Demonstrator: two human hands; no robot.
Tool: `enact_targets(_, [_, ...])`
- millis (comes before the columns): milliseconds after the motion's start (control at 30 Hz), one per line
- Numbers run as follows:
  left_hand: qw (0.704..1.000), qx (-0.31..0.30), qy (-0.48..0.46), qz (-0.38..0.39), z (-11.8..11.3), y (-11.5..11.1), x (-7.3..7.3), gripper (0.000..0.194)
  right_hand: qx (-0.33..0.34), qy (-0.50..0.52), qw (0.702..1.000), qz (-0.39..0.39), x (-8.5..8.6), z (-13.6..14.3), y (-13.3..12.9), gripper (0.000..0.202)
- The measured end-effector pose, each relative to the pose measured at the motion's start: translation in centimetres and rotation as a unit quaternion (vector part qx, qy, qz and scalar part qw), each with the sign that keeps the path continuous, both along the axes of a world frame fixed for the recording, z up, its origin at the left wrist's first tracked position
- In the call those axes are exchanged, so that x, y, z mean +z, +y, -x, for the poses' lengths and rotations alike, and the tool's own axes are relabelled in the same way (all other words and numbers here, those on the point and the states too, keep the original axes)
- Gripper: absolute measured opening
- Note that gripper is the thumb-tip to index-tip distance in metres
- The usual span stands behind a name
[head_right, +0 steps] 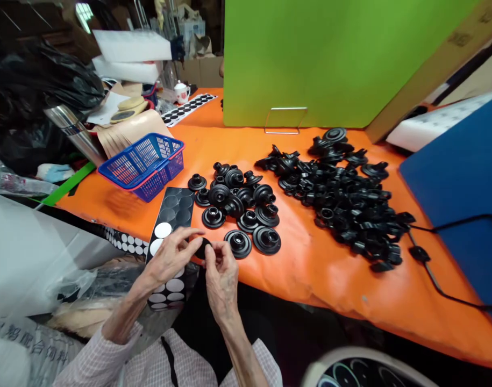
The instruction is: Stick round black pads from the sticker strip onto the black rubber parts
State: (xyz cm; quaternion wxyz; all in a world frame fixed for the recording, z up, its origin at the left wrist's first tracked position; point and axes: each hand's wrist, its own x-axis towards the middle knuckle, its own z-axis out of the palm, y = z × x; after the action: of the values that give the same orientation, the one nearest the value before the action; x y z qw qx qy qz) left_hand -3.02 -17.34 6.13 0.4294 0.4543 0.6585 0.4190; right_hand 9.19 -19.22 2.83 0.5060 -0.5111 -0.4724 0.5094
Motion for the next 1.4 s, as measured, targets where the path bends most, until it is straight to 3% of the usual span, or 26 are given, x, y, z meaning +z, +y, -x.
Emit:
enact_targets(100, [0.982, 0.032, 0.165, -0.088, -1.3, 2.8, -0.5, 0.029, -0.028, -0.017, 0.999, -0.015, 0.4, -1.4, -0.1, 0.022])
enact_targets(167, [0.973, -0.002, 0.192, -0.125, -1.8, 4.6, -1.2, 0.025, 0.003, -0.039, 0.998, -0.043, 0.6, -2.3, -0.6, 0.020])
enact_targets(233, [0.977, -0.017, 0.163, -0.138, -1.8, 5.7, -1.9, 0.019, 0.031, -0.062, 0.996, -0.058, 0.7, -3.4, -1.3, 0.019])
enact_targets(333, [0.995, 0.035, -0.010, -0.089, -1.2, 5.5, -2.2, 0.016, 0.064, -0.079, 0.994, -0.034, 0.6, -4.6, -1.8, 0.019])
enact_targets(400, [0.988, 0.043, -0.147, -0.024, -0.7, 4.5, -1.6, 0.021, 0.081, -0.084, 0.993, -0.023, 0.6, -5.1, -1.8, 0.018])
enact_targets(533, [0.915, 0.021, -0.394, 0.087, -0.5, 2.3, -0.2, 0.025, 0.071, -0.094, 0.992, -0.047, 0.9, -5.3, -1.2, 0.021])
enact_targets(600, [0.883, 0.014, -0.456, 0.106, -1.0, 1.5, 0.2, 0.024, 0.053, -0.065, 0.995, -0.046, 1.4, -5.4, -0.9, 0.030])
enact_targets(700, [0.890, -0.016, -0.449, 0.081, -1.7, 0.6, 0.1, 0.022, 0.023, -0.018, 0.999, -0.016, 2.3, -5.8, -0.6, 0.020])
enact_targets(900, [0.905, -0.084, -0.411, 0.065, -2.1, -0.8, 0.0, 0.035, -0.014, 0.003, 0.999, 0.030, 2.9, -6.2, -0.1, 0.027])
enact_targets(1033, [0.903, -0.086, -0.412, 0.081, -2.2, -1.3, 0.0, 0.048, -0.043, 0.010, 0.999, 0.013, 2.4, -5.5, 0.0, 0.027])
enact_targets(1400, [0.905, -0.100, -0.403, 0.089, -3.0, -1.5, 0.3, 0.046, -0.087, 0.005, 0.996, 0.027, 1.7, -4.1, -0.3, 0.027])
